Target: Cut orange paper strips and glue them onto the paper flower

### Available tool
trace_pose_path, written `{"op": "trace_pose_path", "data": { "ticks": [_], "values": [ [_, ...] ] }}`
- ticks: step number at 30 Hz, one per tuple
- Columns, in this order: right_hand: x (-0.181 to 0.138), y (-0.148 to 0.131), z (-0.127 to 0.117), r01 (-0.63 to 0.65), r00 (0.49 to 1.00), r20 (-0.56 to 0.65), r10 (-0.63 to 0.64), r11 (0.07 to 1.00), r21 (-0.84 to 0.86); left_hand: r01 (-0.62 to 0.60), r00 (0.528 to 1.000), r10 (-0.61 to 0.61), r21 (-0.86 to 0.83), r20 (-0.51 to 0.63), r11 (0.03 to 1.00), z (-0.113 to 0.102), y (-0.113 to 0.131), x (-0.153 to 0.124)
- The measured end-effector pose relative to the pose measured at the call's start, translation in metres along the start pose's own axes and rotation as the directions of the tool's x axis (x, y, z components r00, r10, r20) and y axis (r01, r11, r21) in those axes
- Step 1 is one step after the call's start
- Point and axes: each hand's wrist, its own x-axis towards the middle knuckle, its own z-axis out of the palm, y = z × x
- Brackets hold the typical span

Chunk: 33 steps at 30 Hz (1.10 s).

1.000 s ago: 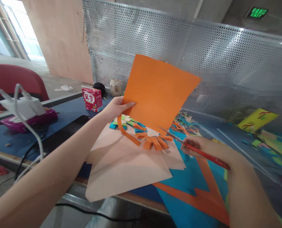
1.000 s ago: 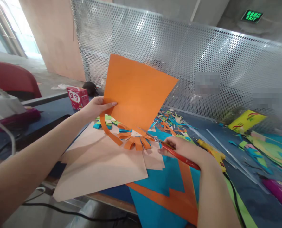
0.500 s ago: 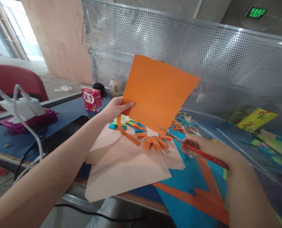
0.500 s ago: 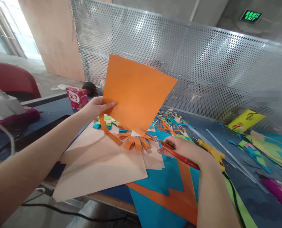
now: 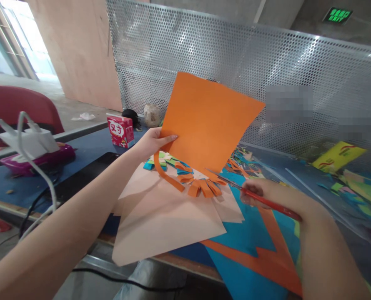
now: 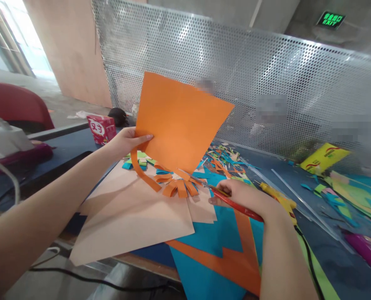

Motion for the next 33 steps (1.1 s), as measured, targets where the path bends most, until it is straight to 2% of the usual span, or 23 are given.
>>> {"op": "trace_pose_path", "data": {
  "ticks": [6,11,15,24,33],
  "values": [
    [0.002,0.003,0.000,-0.016,0.999,-0.042,0.015,0.999,-0.028,0.009,1.000,-0.009,0.021,-0.002,1.000,0.000,-0.002,0.000],
    [0.004,0.006,0.001,0.022,0.999,-0.040,-0.022,1.000,-0.014,0.010,1.000,-0.010,0.007,0.013,1.000,0.002,0.001,-0.001],
    [0.005,0.007,0.000,-0.005,0.999,-0.035,0.004,1.000,-0.025,0.019,1.000,-0.019,0.021,-0.003,1.000,0.003,0.003,-0.002],
    [-0.002,-0.011,0.000,-0.007,1.000,-0.027,0.006,0.999,-0.035,0.036,0.999,-0.037,0.015,0.007,0.999,0.006,0.004,-0.004],
    [-0.002,-0.013,0.000,-0.031,0.999,-0.024,0.031,0.999,-0.016,0.036,0.999,-0.036,0.023,0.000,0.999,0.005,0.002,-0.002]
  ]
}}
